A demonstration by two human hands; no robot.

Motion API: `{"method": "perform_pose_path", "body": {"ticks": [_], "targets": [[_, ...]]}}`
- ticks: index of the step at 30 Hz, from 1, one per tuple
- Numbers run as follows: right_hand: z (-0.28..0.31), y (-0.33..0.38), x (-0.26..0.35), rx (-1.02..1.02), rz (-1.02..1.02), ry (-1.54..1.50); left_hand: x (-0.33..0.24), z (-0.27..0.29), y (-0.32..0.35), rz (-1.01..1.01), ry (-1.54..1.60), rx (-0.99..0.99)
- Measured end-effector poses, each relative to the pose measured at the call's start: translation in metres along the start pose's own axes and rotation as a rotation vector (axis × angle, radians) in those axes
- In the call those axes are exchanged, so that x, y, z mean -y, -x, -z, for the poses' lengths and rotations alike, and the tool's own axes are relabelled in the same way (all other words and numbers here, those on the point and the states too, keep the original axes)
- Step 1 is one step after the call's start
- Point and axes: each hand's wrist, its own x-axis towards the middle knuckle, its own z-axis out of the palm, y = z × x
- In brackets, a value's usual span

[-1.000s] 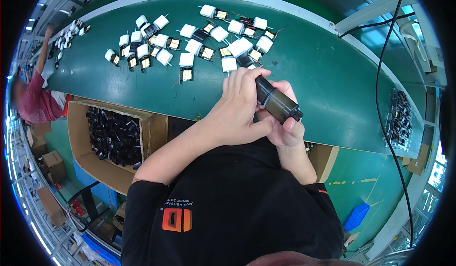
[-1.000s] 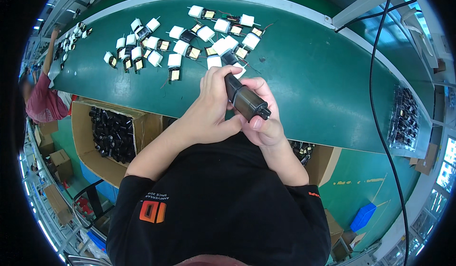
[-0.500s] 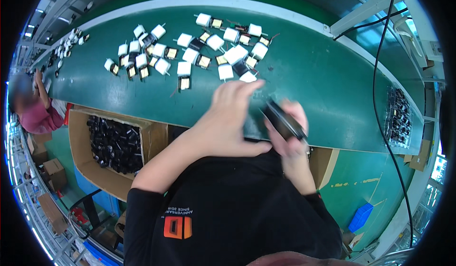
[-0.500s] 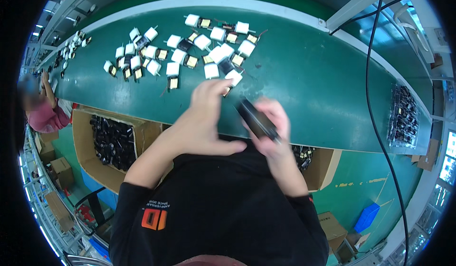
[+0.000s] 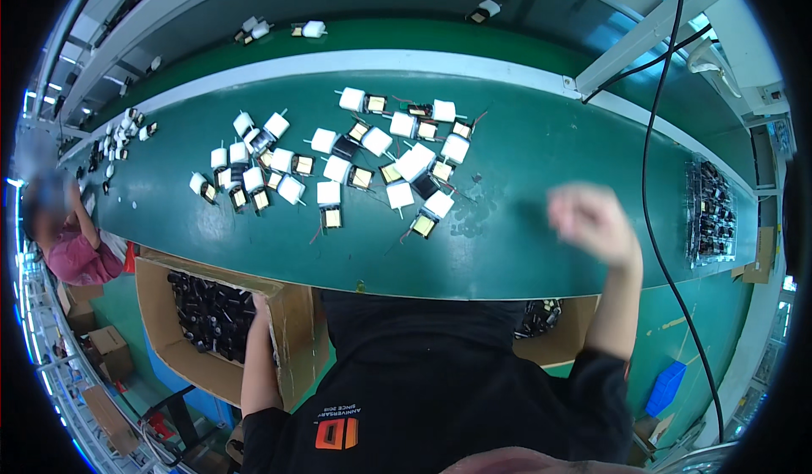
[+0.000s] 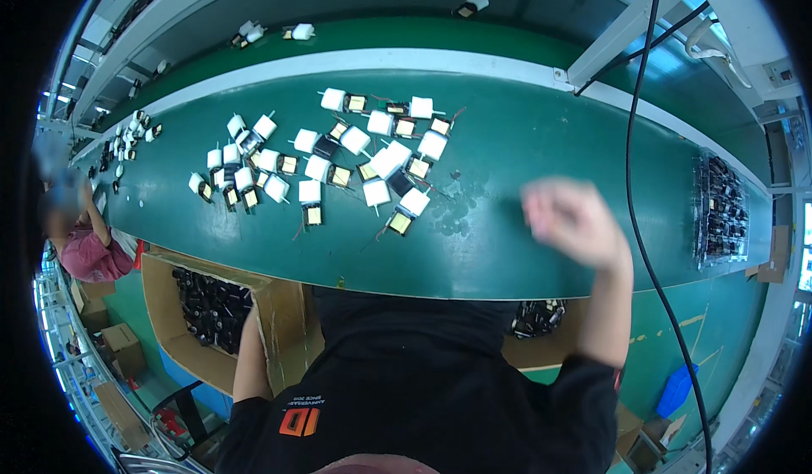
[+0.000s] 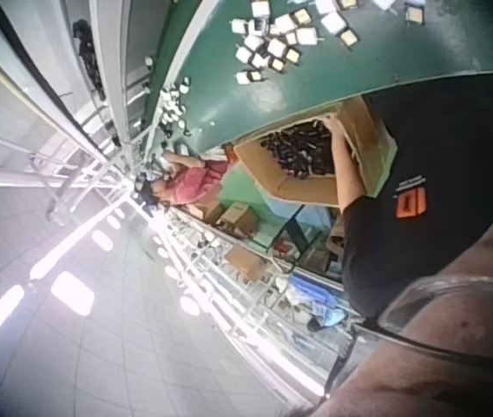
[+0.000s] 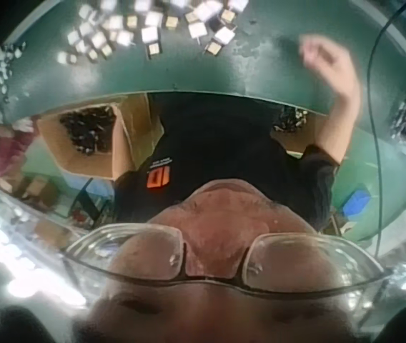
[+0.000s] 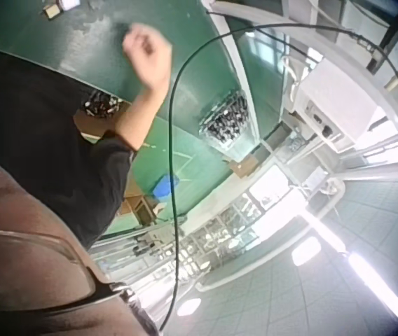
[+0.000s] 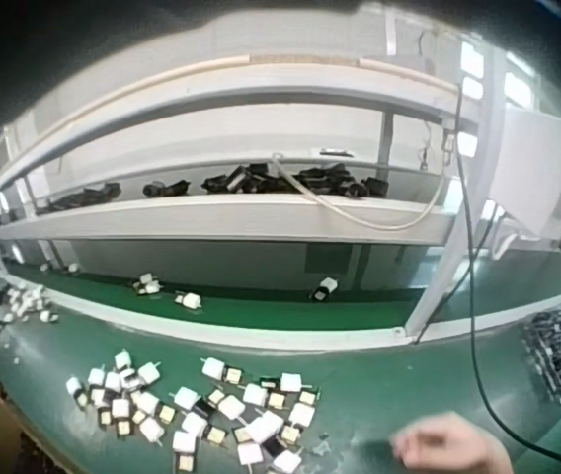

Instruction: Assembling small electronic components by inserting a circuit board into a plastic casing.

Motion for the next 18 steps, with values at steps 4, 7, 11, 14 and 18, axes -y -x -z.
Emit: {"method": "perform_pose_path", "body": {"ticks": [4, 7, 11, 14, 18], "targets": [[0.047, -0.200, -0.074, -0.637, -0.261, -0.006, 0.012, -0.050, 0.002, -0.033, -0.148, 0.125], [0.092, -0.276, -0.116, -0.662, -0.421, 0.230, -0.012, -0.102, 0.000, -0.079, -0.287, 0.169], [0.059, -0.327, -0.106, -0.911, -0.796, 0.625, -0.019, -0.095, 0.051, -0.108, -0.459, 0.139], [0.041, -0.343, -0.102, -0.917, -0.719, 0.690, -0.027, -0.081, 0.082, -0.086, -0.585, 0.119], [0.073, -0.340, -0.165, -0.898, -0.115, 0.292, -0.173, -0.112, 0.132, -0.653, -0.813, -0.228]]}}
